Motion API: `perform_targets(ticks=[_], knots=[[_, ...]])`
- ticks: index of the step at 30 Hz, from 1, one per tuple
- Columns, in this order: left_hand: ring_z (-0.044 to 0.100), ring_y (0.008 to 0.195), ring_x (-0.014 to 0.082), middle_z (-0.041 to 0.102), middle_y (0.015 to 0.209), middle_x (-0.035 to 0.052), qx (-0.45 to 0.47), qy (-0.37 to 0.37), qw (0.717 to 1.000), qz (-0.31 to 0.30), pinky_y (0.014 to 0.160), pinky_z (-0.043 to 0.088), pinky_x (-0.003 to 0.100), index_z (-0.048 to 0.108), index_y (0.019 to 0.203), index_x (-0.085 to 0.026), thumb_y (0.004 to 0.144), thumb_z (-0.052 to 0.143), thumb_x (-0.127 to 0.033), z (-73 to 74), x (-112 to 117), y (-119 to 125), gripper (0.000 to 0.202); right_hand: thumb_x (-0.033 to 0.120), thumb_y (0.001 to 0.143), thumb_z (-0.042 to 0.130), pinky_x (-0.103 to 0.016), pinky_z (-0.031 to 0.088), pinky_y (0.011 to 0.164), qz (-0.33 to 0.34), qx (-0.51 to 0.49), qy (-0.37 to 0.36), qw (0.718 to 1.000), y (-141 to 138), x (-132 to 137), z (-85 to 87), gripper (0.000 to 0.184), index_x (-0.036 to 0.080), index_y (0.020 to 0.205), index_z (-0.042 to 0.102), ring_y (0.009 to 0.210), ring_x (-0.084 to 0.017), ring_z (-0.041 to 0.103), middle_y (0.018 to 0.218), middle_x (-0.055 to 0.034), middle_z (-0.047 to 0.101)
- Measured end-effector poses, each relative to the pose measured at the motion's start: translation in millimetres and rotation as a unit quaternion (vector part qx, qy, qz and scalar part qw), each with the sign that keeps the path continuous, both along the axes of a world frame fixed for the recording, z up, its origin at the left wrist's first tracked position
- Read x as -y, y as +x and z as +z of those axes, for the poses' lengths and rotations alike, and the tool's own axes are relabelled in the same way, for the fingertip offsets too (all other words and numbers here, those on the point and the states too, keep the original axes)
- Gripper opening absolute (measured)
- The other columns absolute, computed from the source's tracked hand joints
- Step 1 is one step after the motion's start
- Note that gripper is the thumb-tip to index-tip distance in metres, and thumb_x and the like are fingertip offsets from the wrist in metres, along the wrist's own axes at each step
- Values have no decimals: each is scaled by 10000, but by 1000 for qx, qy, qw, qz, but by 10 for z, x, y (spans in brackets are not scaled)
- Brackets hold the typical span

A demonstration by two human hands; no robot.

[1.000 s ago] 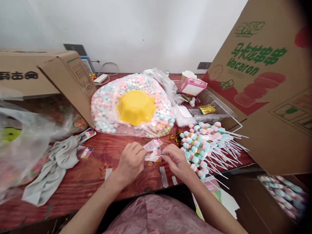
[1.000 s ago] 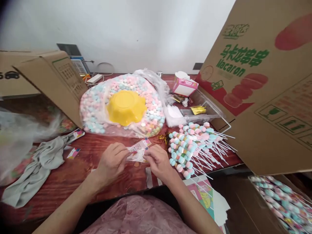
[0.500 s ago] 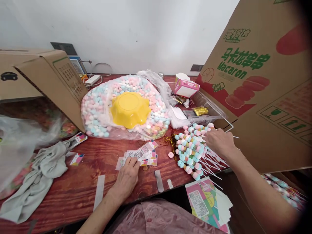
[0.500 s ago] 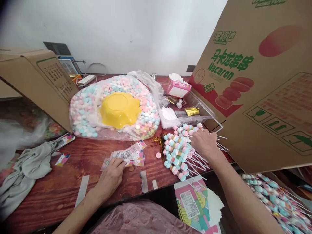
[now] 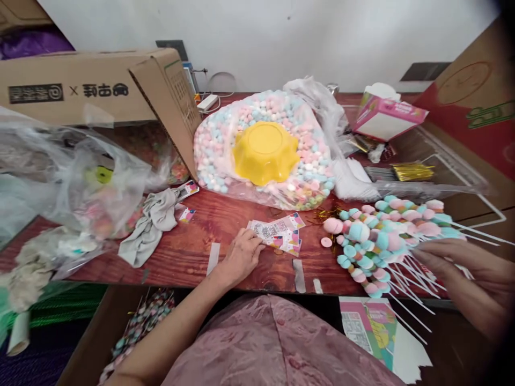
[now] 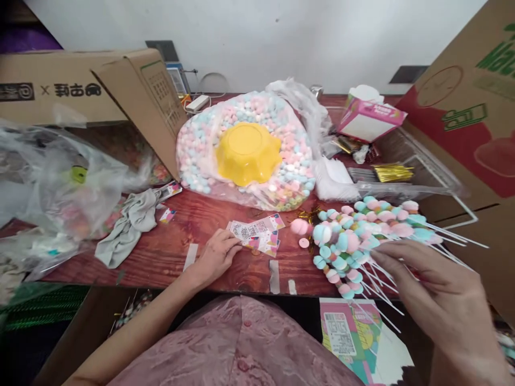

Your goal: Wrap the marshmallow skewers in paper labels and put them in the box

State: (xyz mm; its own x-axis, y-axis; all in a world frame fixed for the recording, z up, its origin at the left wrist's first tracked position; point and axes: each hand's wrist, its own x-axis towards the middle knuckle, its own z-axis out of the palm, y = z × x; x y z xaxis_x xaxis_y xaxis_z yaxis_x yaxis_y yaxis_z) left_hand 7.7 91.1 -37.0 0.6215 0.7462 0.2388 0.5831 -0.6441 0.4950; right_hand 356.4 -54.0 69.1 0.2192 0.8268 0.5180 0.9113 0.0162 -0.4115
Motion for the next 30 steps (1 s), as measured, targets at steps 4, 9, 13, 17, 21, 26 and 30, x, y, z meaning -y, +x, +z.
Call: perform_targets(ticks=[4,9,13,17,21,26,30], knots=[[537,788,168,637,781,50,40,-31,999,19,772,429,317,705,769,-150,886,557,-122,-20,-42,-23,190,328,849,657,-381,537,721,120,-127,-34,984,-419,-89,-203,57,348,861,709,769,-228,674,835,-53,713],[552,697,126,617,687,3,105,-154,980,66,702,410,266,677,643,-141,784,675,-123,48,-163,-26,142,226,807,691,-410,539,708,117,-125,1,985,-596,-238,-375,97,323,813,684,743,-257,662,785,-48,690],[539,632,107,614,670,-15,123,-223,963,82,627,393,242,711,661,-146,754,720,-201,103,-207,-30,109,229,834,659,-415,522,747,143,-91,-7,986,-629,-267,-409,78,305,839,676,772,-248,663,799,-34,690],[570,666,123,655,705,8,110,-216,969,50,639,405,247,730,691,-142,766,714,-172,101,-199,-9,83,220,875,619,-387,486,762,184,8,0,983,-650,-314,-459,68,264,903,663,823,-217,652,869,-34,704],[604,790,153,691,794,34,110,-124,986,-30,748,454,281,741,774,-166,816,676,-139,53,-173,5,81,224,910,570,-381,441,760,191,114,-16,975,-632,-376,-480,101,237,910,670,837,-209,646,910,-40,716],[586,862,173,672,828,59,107,20,989,-96,785,470,306,736,837,-174,894,597,-177,30,-146,-13,151,253,923,554,-352,436,737,195,96,-21,976,-662,-419,-475,125,224,904,674,835,-194,638,899,-41,712],[566,880,180,656,840,65,86,62,986,-129,818,465,325,717,827,-166,924,560,-226,56,-137,-40,194,203,920,535,-343,451,734,238,65,-38,968,-781,-438,-488,150,219,856,669,804,-179,635,864,-37,708]])
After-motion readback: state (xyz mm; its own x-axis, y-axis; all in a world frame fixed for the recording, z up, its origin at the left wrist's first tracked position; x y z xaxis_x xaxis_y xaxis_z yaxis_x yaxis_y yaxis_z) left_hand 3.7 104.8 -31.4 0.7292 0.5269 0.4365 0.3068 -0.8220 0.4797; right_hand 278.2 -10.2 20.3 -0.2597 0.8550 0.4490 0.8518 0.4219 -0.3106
